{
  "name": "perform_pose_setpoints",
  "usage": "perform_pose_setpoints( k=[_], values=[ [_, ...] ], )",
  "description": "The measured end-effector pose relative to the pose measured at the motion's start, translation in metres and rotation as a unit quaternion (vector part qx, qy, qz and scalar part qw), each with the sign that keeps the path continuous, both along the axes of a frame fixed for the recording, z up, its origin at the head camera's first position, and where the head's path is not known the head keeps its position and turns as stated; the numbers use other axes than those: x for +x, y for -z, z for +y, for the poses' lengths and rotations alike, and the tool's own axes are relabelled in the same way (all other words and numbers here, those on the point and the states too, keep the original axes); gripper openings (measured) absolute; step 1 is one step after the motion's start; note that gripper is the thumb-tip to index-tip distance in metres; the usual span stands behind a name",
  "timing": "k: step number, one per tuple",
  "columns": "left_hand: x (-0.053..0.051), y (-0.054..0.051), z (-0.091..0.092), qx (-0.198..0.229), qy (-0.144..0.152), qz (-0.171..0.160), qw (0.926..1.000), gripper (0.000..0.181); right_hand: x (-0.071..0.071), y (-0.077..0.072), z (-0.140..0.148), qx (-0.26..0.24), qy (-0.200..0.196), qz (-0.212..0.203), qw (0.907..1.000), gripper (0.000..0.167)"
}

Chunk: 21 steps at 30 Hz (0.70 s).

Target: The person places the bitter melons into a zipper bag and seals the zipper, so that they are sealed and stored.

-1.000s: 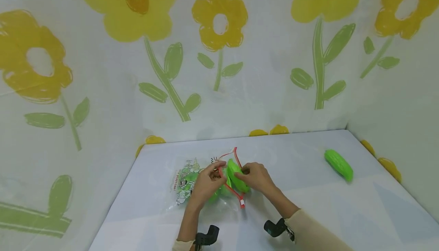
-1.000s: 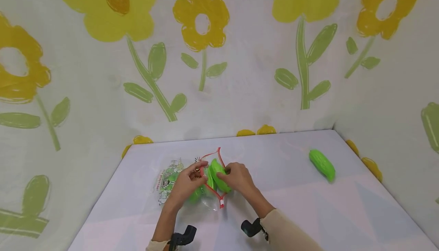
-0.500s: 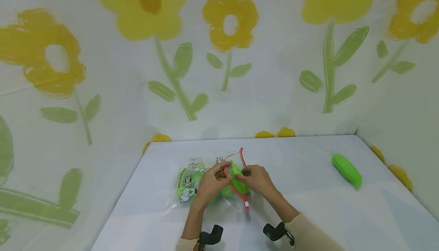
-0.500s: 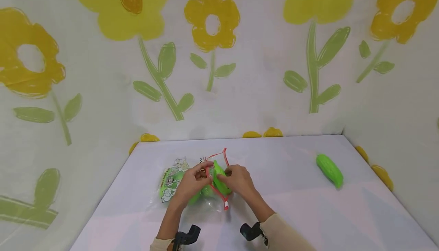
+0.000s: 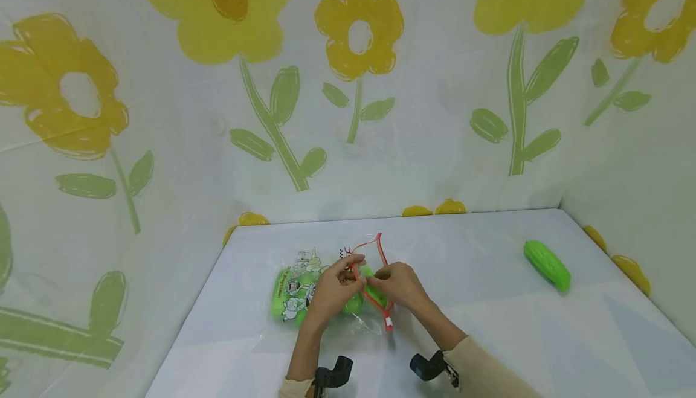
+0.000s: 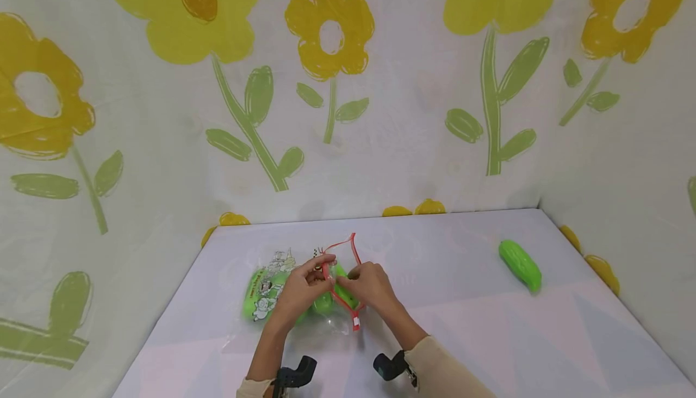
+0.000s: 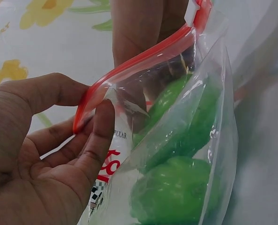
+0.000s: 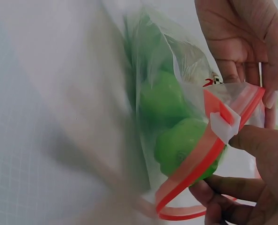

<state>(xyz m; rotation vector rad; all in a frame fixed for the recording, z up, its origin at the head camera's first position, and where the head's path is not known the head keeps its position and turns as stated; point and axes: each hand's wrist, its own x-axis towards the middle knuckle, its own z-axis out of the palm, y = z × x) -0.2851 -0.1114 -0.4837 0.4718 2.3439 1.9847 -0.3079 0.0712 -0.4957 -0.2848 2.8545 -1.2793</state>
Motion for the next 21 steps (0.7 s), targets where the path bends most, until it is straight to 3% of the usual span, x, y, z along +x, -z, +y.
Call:
perform_pose_setpoints(
  k=[14,21],
  values=[
    [0.001,0.000,0.001,-0.023,-0.007,-0.008,0.9997,0.044,0.002,0.003,0.001,0.017,-0.013,-0.026,0.9994,0.034],
    [0.000,0.001,0.000,-0.023,-0.008,-0.011,0.9996,0.045,0.004,0.002,0.018,0.006,-0.007,-0.017,0.9998,0.024]
  ],
)
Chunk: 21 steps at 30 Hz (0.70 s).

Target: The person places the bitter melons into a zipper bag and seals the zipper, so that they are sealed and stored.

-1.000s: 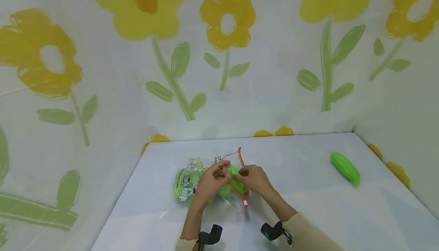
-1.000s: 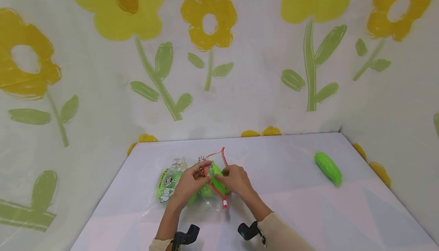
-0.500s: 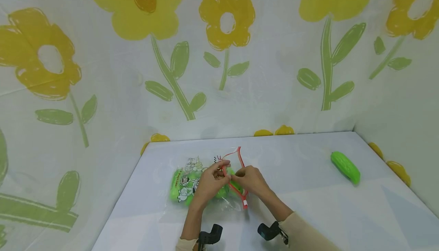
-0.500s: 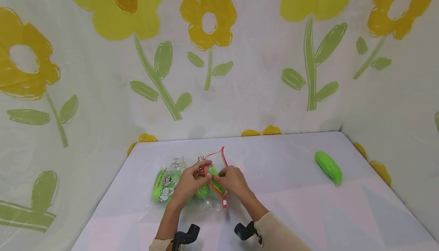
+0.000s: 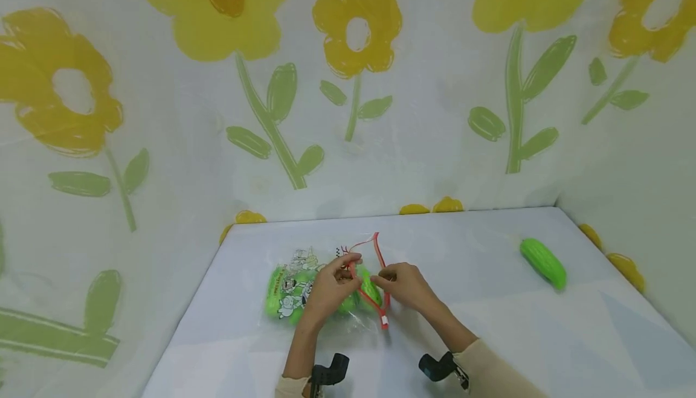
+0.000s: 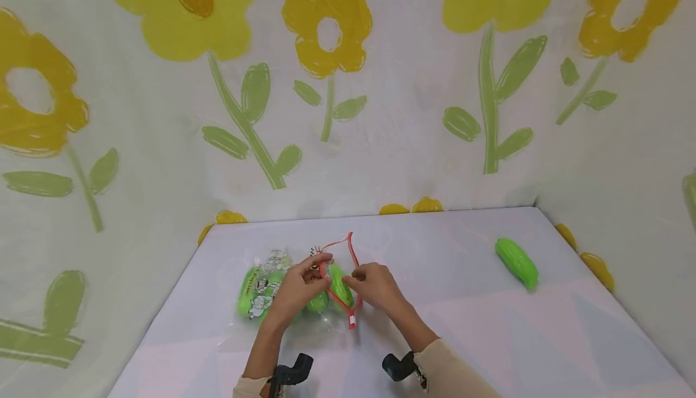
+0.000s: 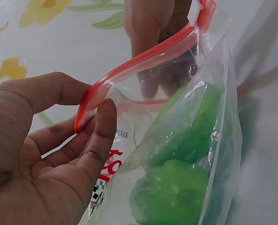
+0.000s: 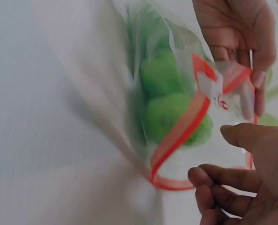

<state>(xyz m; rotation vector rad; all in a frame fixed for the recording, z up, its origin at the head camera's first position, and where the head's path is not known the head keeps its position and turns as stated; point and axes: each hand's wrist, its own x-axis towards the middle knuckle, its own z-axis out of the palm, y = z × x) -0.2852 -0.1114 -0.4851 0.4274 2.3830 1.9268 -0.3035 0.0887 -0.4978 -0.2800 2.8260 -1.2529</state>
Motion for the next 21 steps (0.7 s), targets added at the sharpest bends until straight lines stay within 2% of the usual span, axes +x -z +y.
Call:
perform_pose_setpoints(
  k=[7,13,21],
  values=[
    [0.000,-0.002,0.000,-0.001,-0.003,-0.006,1.0000,0.045,0.006,-0.008,0.041,-0.002,0.015,0.057,0.9982,0.017],
    [-0.001,0.001,0.002,0.004,-0.001,-0.009,0.9999,0.046,0.007,-0.019,0.087,0.031,0.039,0.084,0.9952,0.021],
    [0.000,0.003,0.002,0.007,-0.005,-0.009,0.9999,0.045,0.004,-0.021,0.147,0.068,0.059,0.106,0.9903,0.024]
  ],
)
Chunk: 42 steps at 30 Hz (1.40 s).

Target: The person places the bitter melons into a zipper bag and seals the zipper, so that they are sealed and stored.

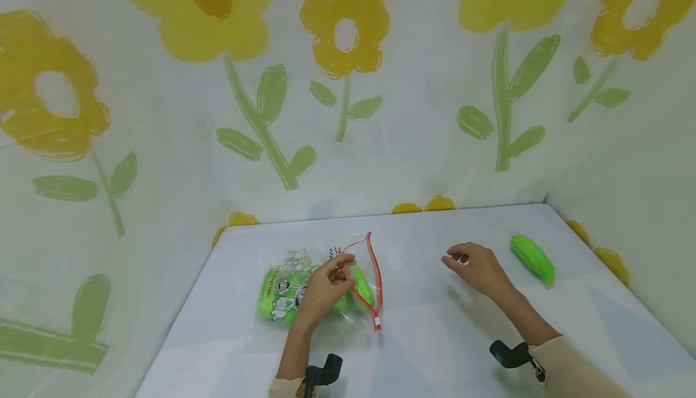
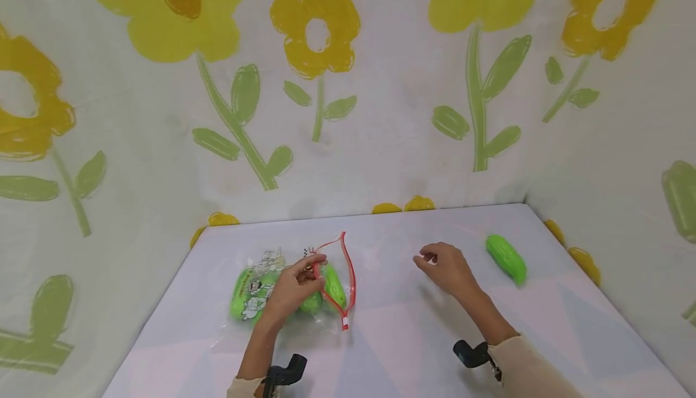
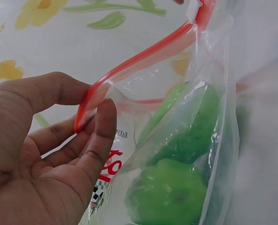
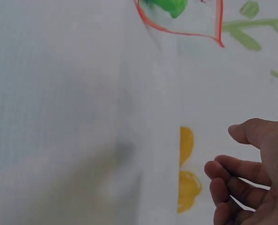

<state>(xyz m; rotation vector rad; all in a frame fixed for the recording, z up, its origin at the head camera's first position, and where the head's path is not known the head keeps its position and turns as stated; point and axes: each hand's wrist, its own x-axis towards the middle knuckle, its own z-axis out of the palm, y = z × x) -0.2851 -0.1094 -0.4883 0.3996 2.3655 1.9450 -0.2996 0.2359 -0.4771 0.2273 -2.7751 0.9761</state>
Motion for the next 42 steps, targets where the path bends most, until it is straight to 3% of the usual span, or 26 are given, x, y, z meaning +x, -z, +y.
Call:
perform_pose_setpoints(
  k=[8,19,28,42],
  values=[
    [0.001,0.002,-0.003,-0.003,-0.005,-0.009,0.9999,0.047,-0.007,0.000,0.049,0.045,0.025,0.008,0.9987,0.032],
    [-0.001,0.004,-0.003,0.003,0.003,-0.011,0.9999,0.045,-0.007,-0.009,0.111,0.108,0.057,0.008,0.9924,0.042],
    [-0.001,0.004,-0.002,-0.003,0.002,-0.012,0.9999,0.046,-0.006,-0.001,0.136,0.157,0.096,0.027,0.9825,0.054],
    [-0.003,0.003,0.002,-0.008,0.012,-0.010,0.9999,0.045,0.002,0.021,0.161,0.180,0.135,-0.007,0.9742,0.064]
  ],
)
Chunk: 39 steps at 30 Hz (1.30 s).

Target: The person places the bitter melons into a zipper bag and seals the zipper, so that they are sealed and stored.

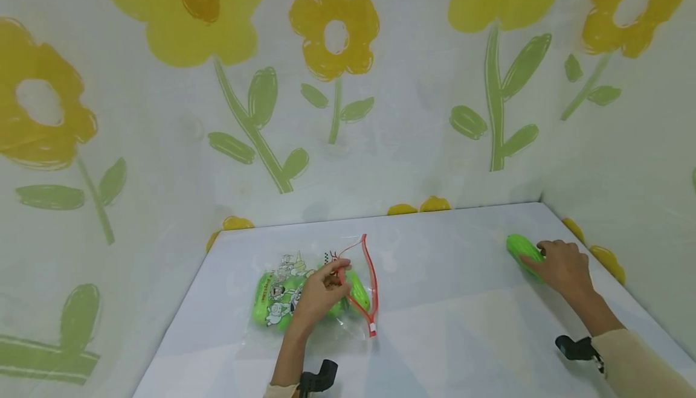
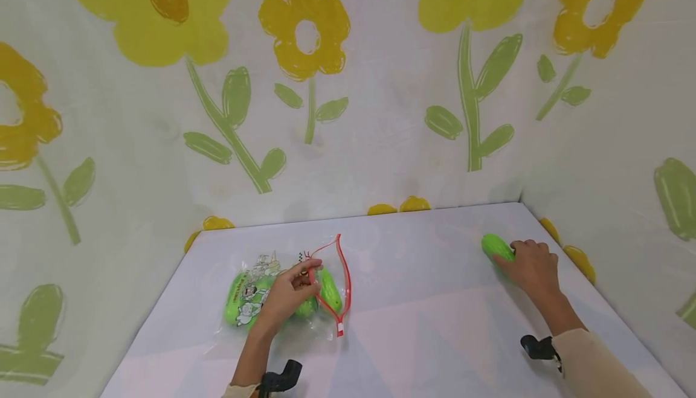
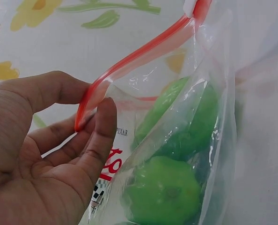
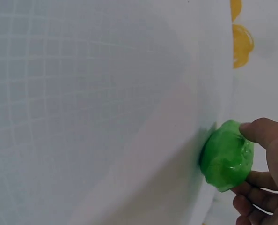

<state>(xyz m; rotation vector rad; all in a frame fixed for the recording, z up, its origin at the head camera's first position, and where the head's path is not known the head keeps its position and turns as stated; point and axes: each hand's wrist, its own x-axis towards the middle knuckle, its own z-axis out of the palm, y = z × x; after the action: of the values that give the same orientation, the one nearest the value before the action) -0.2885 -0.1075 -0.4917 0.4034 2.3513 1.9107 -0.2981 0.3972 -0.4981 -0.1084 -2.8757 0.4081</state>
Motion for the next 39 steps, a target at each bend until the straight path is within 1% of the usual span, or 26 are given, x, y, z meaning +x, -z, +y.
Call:
perform_pose_setpoints(
  k=[8,14,21,25,27,31,33,35,39],
  values=[
    [0.002,-0.002,0.000,-0.005,-0.001,0.005,1.0000,0.045,0.005,0.002,0.001,-0.005,0.013,0.001,0.9999,0.061],
    [0.002,-0.002,0.000,-0.006,0.000,0.006,1.0000,0.045,0.007,0.000,-0.006,-0.019,0.003,0.020,0.9996,0.057],
    [0.001,-0.003,-0.002,-0.003,-0.008,0.004,1.0000,0.044,0.008,-0.007,-0.033,-0.050,-0.030,0.024,0.9980,0.055],
    [0.002,-0.004,-0.002,0.001,-0.006,0.003,1.0000,0.045,0.007,-0.008,-0.049,-0.068,-0.046,0.031,0.9962,0.053],
    [0.002,-0.005,-0.002,0.002,-0.005,0.001,1.0000,0.046,0.006,-0.008,-0.057,-0.072,-0.053,0.035,0.9953,0.050],
    [0.005,-0.012,-0.001,0.002,-0.001,-0.005,1.0000,0.046,0.005,-0.009,-0.072,-0.083,-0.071,0.042,0.9932,0.047],
    [0.005,-0.014,-0.001,0.001,-0.001,-0.006,1.0000,0.046,0.006,-0.010,-0.080,-0.090,-0.078,0.044,0.9919,0.046],
    [0.005,-0.012,-0.001,0.002,-0.002,-0.005,1.0000,0.046,0.006,-0.012,-0.088,-0.099,-0.087,0.044,0.9903,0.047],
    [0.002,-0.004,-0.002,0.002,-0.005,-0.001,1.0000,0.046,0.009,-0.016,-0.107,-0.116,-0.105,0.036,0.9871,0.048]
  ],
)
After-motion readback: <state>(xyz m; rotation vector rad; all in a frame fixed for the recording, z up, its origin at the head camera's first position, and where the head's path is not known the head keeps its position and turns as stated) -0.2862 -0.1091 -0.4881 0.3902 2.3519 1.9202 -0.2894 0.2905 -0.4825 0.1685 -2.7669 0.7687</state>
